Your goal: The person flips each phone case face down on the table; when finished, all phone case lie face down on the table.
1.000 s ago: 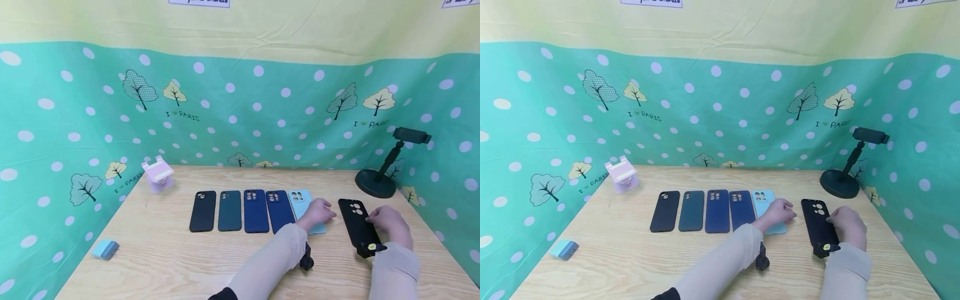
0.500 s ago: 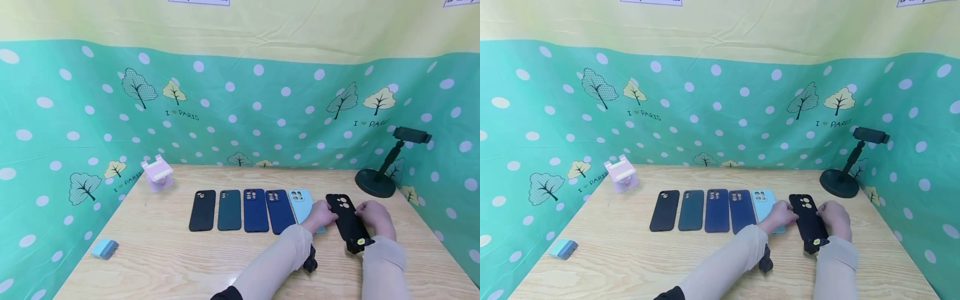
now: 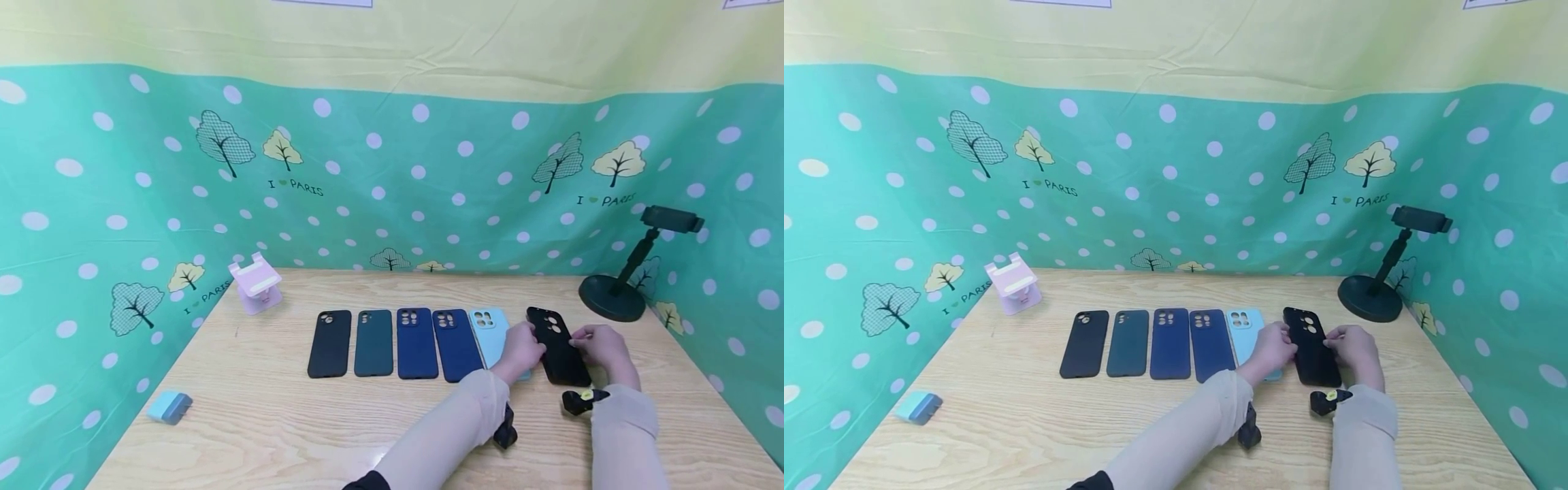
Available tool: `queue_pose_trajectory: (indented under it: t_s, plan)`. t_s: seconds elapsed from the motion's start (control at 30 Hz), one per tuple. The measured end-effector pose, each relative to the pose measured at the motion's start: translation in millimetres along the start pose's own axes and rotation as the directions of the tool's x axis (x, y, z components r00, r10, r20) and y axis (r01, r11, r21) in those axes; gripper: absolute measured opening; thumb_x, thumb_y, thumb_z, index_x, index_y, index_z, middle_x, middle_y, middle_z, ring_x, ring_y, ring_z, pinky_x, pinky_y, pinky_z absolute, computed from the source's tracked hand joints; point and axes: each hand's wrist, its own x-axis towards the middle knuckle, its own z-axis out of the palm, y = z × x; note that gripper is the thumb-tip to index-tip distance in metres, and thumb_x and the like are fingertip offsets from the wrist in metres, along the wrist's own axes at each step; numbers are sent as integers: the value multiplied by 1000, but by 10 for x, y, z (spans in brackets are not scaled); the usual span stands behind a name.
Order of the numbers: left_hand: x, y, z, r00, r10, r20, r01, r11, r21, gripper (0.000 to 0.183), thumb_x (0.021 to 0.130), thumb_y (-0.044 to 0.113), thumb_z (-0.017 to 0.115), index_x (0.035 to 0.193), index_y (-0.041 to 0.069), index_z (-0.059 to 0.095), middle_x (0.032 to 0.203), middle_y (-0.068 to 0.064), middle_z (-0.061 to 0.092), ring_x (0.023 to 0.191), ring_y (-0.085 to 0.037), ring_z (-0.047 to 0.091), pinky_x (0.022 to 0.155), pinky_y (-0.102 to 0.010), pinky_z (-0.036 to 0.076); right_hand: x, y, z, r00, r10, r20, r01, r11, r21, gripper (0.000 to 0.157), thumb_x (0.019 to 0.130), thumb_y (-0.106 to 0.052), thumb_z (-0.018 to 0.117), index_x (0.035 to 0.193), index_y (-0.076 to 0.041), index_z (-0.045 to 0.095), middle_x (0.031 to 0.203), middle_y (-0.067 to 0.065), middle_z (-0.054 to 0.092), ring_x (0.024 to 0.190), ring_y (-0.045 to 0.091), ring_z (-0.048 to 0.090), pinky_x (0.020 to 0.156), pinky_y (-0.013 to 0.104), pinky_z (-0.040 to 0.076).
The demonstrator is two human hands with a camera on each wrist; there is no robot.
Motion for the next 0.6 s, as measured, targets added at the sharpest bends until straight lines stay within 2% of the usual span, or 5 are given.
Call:
queue_pose_trajectory:
  t_s: [0.17,0.3,0.47,0.6]
  plan:
    - [-6,-25,0,999,-19,-29,15,992,-127,39,79,1,70,117,-1,65,76,0,67,64,-2,60,61,-11,46,-7,-14,41,1000,-13,1,13,999,41,24,90,-6,62,102,15,63,88,24,67,68,14,63,61,31,58]
    - [-6,-49,-23,998,-38,-41,28,978,-206,40,80,0,71,119,-1,63,82,-5,68,63,-5,63,59,-12,47,-4,-56,69,999,-23,43,20,997,71,26,91,-5,61,108,15,62,94,24,68,74,14,62,63,29,58]
    - [0,-69,-91,998,-37,-60,22,972,-233,42,79,0,72,120,0,63,82,-5,68,67,-6,63,62,-13,48,-13,-111,102,993,-46,110,35,994,99,31,93,-4,58,117,15,59,105,28,66,76,13,63,63,27,57]
    - [-8,-65,-143,998,-44,-52,28,963,-269,43,80,1,73,122,0,62,82,-3,67,67,-5,61,61,-14,49,-19,-159,128,986,-74,150,56,991,122,31,94,-3,56,119,16,58,106,29,66,77,13,63,62,28,58]
